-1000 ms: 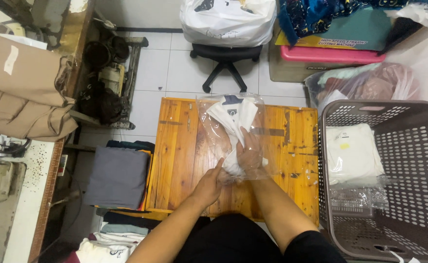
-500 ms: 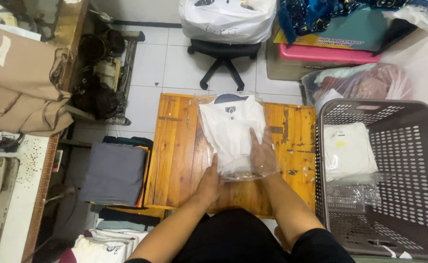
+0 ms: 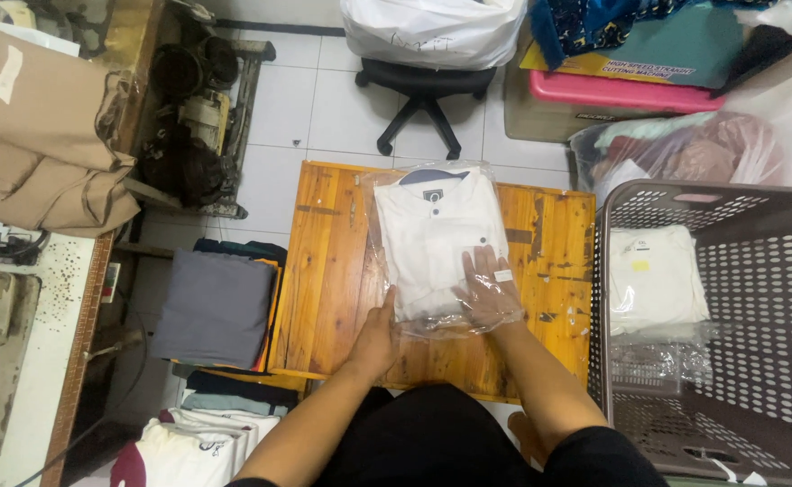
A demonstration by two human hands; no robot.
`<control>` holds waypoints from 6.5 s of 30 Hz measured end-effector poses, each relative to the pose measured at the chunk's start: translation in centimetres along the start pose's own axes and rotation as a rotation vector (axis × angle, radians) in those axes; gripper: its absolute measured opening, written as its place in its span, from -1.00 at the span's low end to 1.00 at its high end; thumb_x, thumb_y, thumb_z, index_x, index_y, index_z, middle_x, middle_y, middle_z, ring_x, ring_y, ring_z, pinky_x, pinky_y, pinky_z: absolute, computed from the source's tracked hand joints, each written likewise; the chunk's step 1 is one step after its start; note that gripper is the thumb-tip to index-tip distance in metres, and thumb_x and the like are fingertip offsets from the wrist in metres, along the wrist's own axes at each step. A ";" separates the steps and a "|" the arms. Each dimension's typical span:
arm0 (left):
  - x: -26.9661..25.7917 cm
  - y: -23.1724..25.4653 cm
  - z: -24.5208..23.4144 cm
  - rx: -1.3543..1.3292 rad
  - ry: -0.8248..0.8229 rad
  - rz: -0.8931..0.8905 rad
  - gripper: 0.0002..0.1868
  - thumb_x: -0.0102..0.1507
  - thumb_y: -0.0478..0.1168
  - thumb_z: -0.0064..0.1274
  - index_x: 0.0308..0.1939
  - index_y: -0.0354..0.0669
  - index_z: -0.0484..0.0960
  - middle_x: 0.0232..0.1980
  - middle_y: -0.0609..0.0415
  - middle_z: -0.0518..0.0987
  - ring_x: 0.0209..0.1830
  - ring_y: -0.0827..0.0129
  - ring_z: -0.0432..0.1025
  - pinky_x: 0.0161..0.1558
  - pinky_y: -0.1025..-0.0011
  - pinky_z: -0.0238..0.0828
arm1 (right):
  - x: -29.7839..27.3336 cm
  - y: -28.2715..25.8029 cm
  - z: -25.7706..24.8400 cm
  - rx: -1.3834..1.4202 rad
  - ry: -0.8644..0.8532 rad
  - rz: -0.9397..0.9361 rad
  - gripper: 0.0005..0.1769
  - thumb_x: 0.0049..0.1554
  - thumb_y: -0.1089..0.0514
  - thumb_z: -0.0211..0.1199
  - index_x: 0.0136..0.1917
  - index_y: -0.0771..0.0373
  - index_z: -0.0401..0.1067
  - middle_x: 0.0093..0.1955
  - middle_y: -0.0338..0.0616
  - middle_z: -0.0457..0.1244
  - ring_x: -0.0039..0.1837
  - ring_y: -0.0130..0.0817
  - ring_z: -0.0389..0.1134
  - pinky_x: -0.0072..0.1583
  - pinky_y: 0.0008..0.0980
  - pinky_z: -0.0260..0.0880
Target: Folding shirts and placing them into individual plastic bags for storage or shipping.
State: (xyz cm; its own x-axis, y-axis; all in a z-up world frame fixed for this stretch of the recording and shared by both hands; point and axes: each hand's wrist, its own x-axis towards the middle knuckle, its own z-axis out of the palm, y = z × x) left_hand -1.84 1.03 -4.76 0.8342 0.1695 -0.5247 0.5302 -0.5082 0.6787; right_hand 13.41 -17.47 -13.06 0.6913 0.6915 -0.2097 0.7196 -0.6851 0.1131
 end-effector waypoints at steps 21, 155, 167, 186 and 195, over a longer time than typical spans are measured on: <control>5.0 -5.4 1.6 -0.345 0.142 -0.327 -0.39 0.02 0.09 0.07 0.10 0.04 0.33 -0.27 0.08 0.53 -0.28 0.39 0.47 -0.34 0.47 0.44 | -4.4 -6.3 -1.1 0.060 0.644 -0.186 -0.28 0.02 -0.42 -0.44 0.40 -0.21 -0.24 0.44 -0.10 -0.26 0.45 -0.19 -0.30 0.32 0.04 -0.46; 11.9 8.2 -2.6 0.577 -0.027 0.075 -0.43 0.19 0.19 -0.52 0.29 0.37 -0.09 0.41 0.06 -0.34 0.39 0.13 -0.47 0.25 0.01 -0.56 | 4.8 0.3 -4.6 0.418 -0.118 0.297 -0.42 0.10 -0.27 -0.42 0.38 -0.25 -0.22 0.45 -0.09 -0.39 0.45 -0.01 -0.47 0.35 -0.04 -0.53; 14.6 6.9 -2.6 0.514 0.068 0.089 -0.53 0.20 0.13 -0.42 0.21 0.34 0.16 0.34 0.13 -0.01 0.34 0.24 -0.17 0.19 -0.01 -0.29 | 6.0 1.2 -4.2 0.341 -0.162 0.351 -0.37 0.04 -0.40 -0.47 0.35 -0.29 -0.16 0.40 -0.20 -0.21 0.43 -0.20 -0.27 0.31 -0.01 -0.28; 23.8 1.4 -10.3 -0.256 0.280 -0.163 -0.89 0.04 -0.10 0.02 -0.40 0.09 0.61 -0.50 0.17 0.50 -0.38 0.37 0.41 -0.32 0.47 0.30 | 10.1 11.5 -5.1 1.683 0.138 0.754 -0.82 -0.22 0.36 0.21 -0.33 0.22 0.26 -0.30 -0.22 0.20 -0.28 -0.48 0.23 -0.31 -0.61 0.18; 21.6 4.6 -11.4 -0.672 0.260 -0.288 -0.92 0.15 -0.23 -0.17 -0.36 -0.06 0.45 -0.38 0.09 0.56 -0.62 0.42 0.44 -0.67 0.63 0.35 | 10.9 13.0 -6.5 1.550 0.032 0.556 -0.58 -0.21 0.40 0.21 -0.03 0.23 0.37 -0.30 -0.22 0.25 -0.25 -0.49 0.25 -0.21 -0.56 0.30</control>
State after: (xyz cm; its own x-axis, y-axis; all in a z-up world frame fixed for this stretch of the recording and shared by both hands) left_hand 20.31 12.02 -7.10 0.6145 0.4517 -0.6468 0.6402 0.1936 0.7434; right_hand 30.74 -17.39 -7.59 0.8414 0.2888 -0.4569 -0.3354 -0.3839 -0.8603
